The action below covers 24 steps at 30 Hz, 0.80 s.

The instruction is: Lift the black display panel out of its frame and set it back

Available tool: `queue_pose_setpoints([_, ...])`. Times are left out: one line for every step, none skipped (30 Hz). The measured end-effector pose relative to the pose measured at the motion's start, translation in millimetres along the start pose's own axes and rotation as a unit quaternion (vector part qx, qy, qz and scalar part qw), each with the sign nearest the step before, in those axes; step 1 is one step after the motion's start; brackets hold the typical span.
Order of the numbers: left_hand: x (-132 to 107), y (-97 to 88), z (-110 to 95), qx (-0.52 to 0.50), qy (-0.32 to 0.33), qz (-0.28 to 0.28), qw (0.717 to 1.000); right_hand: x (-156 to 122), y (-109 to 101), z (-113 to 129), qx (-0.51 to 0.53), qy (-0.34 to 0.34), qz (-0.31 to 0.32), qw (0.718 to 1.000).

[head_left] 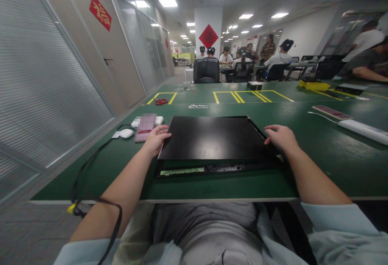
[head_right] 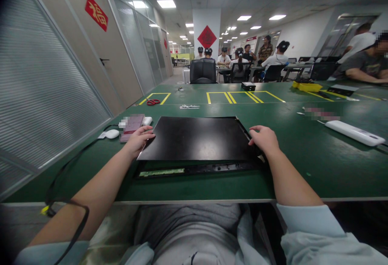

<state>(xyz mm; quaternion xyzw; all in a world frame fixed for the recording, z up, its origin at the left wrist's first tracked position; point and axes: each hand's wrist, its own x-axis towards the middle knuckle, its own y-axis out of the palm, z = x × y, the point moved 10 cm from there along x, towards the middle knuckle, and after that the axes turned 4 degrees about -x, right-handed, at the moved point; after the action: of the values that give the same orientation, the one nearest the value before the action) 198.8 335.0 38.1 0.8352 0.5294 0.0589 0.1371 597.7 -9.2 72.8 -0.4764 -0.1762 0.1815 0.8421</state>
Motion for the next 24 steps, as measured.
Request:
queue_pose_setpoints([-0.9,1.2,0.3,0.000,-0.003,0.001,1.000,0.0,1.4,0.1,0.003,0.000,0.006,1.000])
queue_pose_setpoints([-1.7,2.0,0.5,0.000,-0.005,0.000,1.000,0.2,2.1,0.2,0.004,-0.002,0.009,1.000])
queue_pose_setpoints([-2.4,2.7,0.6,0.000,-0.007,-0.001,1.000,0.5,1.9,-0.2,0.003,-0.002,0.007,1.000])
queue_pose_setpoints([-2.8,3.1,0.8,0.000,-0.008,-0.002,1.000,1.1,1.1,-0.8,0.000,-0.004,0.000,1.000])
queue_pose_setpoints([-3.0,3.5,1.2,0.000,-0.011,-0.002,1.000,2.0,-0.2,-1.7,-0.003,-0.006,-0.010,1.000])
queue_pose_setpoints([-3.0,3.8,1.7,-0.001,-0.012,-0.002,1.000,3.2,-1.1,-2.9,-0.008,-0.008,-0.020,1.000])
queue_pose_setpoints([-2.8,4.3,2.1,-0.002,-0.014,0.000,1.000,4.9,-0.7,-4.0,-0.015,-0.012,-0.026,0.999])
queue_pose_setpoints([-2.6,4.8,2.3,-0.002,-0.014,0.003,1.000,6.8,1.0,-5.2,-0.022,-0.017,-0.028,0.999])
queue_pose_setpoints([-2.5,5.2,2.2,-0.003,-0.013,0.005,1.000,9.1,4.2,-6.3,-0.030,-0.021,-0.024,0.999])
queue_pose_setpoints([-2.5,5.1,1.8,-0.003,-0.011,0.004,1.000,11.5,9.2,-6.9,-0.037,-0.029,-0.013,0.999])
queue_pose_setpoints([-2.7,4.7,1.2,-0.004,-0.008,0.001,1.000,13.7,14.3,-8.0,-0.043,-0.033,-0.001,0.999])
queue_pose_setpoints([-3.1,4.3,0.6,-0.004,-0.006,-0.003,1.000,15.6,19.5,-8.8,-0.047,-0.037,0.012,0.998])
queue_pose_setpoints([-3.6,4.0,0.3,-0.003,-0.005,-0.007,1.000,17.1,23.8,-9.5,-0.049,-0.038,0.022,0.998])
queue_pose_setpoints([-4.2,4.0,0.1,-0.002,-0.004,-0.009,1.000,18.0,27.3,-9.9,-0.049,-0.039,0.031,0.998])
queue_pose_setpoints([-4.6,4.5,-0.1,0.002,-0.003,-0.008,1.000,18.4,30.1,-9.9,-0.047,-0.039,0.038,0.997])
queue_pose_setpoints([-5.0,5.1,-0.3,0.006,0.000,-0.005,1.000,18.4,32.0,-9.6,-0.045,-0.038,0.044,0.997])
queue_pose_setpoints([-5.1,6.0,-0.6,0.011,0.004,0.001,1.000,18.1,33.5,-9.0,-0.044,-0.038,0.049,0.997])
queue_pose_setpoints([-5.0,6.7,-1.0,0.016,0.009,0.006,1.000,17.5,34.6,-8.1,-0.043,-0.038,0.054,0.997])
queue_pose_setpoints([-4.7,7.3,-1.5,0.021,0.016,0.013,1.000,16.9,35.5,-7.3,-0.042,-0.038,0.059,0.997])
queue_pose_setpoints([-4.4,7.5,-2.1,0.027,0.024,0.017,0.999,16.4,36.1,-6.5,-0.041,-0.037,0.063,0.997])
queue_pose_setpoints([-4.0,7.3,-3.0,0.035,0.033,0.020,0.999,16.0,36.4,-5.9,-0.037,-0.036,0.065,0.997])
queue_pose_setpoints([-3.6,6.8,-3.9,0.045,0.041,0.022,0.998,15.9,36.6,-5.6,-0.032,-0.035,0.067,0.997])
queue_pose_setpoints([-3.2,6.1,-4.8,0.056,0.049,0.021,0.997,15.9,36.6,-5.6,-0.027,-0.034,0.068,0.997])
queue_pose_setpoints([-2.7,5.2,-5.5,0.067,0.056,0.020,0.996,16.1,36.5,-5.8,-0.022,-0.033,0.067,0.997])
